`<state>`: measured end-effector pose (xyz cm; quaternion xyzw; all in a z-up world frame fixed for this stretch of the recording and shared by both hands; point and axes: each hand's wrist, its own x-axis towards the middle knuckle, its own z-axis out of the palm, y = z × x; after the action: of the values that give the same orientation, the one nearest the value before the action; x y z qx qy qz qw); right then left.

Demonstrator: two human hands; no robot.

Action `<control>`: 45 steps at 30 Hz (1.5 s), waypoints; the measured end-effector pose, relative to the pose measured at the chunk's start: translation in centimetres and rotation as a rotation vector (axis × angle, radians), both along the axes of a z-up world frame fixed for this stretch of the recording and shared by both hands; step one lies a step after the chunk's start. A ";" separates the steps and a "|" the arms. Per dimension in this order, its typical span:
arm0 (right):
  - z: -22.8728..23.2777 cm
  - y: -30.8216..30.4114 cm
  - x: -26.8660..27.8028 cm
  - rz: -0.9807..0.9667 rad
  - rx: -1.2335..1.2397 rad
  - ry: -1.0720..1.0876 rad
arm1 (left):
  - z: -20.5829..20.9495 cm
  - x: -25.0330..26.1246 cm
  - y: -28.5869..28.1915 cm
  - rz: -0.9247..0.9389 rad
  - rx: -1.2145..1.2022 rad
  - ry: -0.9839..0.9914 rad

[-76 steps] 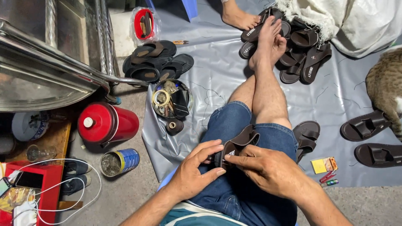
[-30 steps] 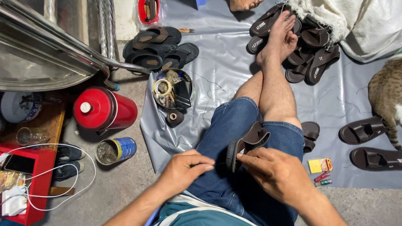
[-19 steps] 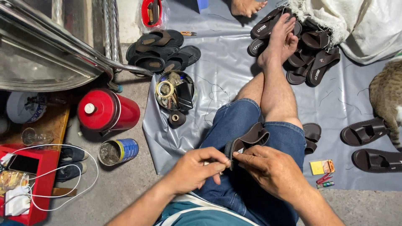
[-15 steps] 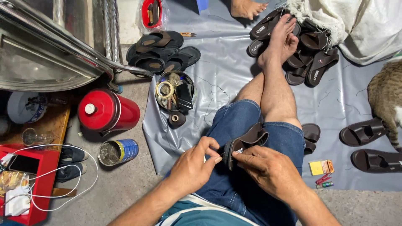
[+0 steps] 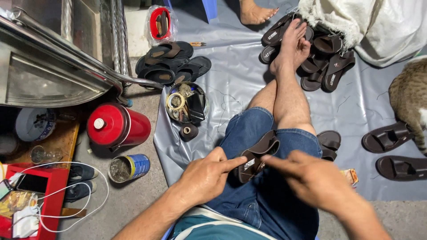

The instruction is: The person is hand-sewing a strap onto a brown sandal using a needle and thread.

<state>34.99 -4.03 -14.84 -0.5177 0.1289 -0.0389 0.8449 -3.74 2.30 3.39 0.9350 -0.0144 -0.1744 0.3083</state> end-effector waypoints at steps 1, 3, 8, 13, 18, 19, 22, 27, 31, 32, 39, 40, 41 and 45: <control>0.1 0.1 0.0 0.010 0.001 0.004 | 0.1 0.1 0.0 0.023 -0.016 -0.011; 0.9 0.1 -0.5 0.015 0.000 0.004 | 0.1 0.3 -0.3 0.041 -0.034 -0.025; -0.2 0.0 0.3 0.018 0.070 0.016 | -0.6 0.4 -2.3 0.171 -0.122 -0.276; 13.8 -10.8 -21.0 0.988 -0.859 -0.127 | -0.9 -0.1 -2.8 0.256 -0.194 -0.275; 16.7 -13.5 -30.1 1.048 -0.790 -0.385 | -1.7 -0.7 -2.6 0.389 -0.393 -0.304; 16.9 -13.7 -30.0 1.200 -0.701 -0.332 | -1.7 -1.0 -2.7 0.369 -0.436 -0.320; 16.7 -13.7 -29.7 1.208 -0.785 -0.432 | -2.2 -2.1 -2.6 0.290 -0.416 -0.421; 15.5 -13.3 -30.2 1.353 -1.240 -0.509 | -3.6 -3.4 -2.9 0.196 -0.243 -0.477; 13.2 -16.4 -29.4 1.092 -0.541 0.253 | -3.2 -3.3 -2.6 0.205 -0.269 -0.465; 12.2 -17.9 -28.8 0.775 -0.311 0.525 | -2.8 -3.2 -2.5 0.211 -0.304 -0.451; -3.9 -9.5 -11.2 0.090 0.330 0.092 | -2.2 -3.1 -1.4 0.146 -0.346 -0.397; -2.4 -5.8 -4.9 -0.058 1.246 0.036 | -2.1 -2.9 -1.2 0.162 -0.326 -0.397; 0.7 -1.0 -0.9 -0.240 2.151 -0.039 | -2.0 -3.1 -1.2 0.174 -0.312 -0.385; 1.8 -1.1 -1.4 -0.272 2.142 -0.023 | -1.3 -2.8 -0.5 0.171 -0.272 -0.248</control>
<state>33.60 -5.11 -12.99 0.5094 0.1445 -0.0044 0.8483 -6.55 1.79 2.08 0.8969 0.0036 -0.0274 0.4414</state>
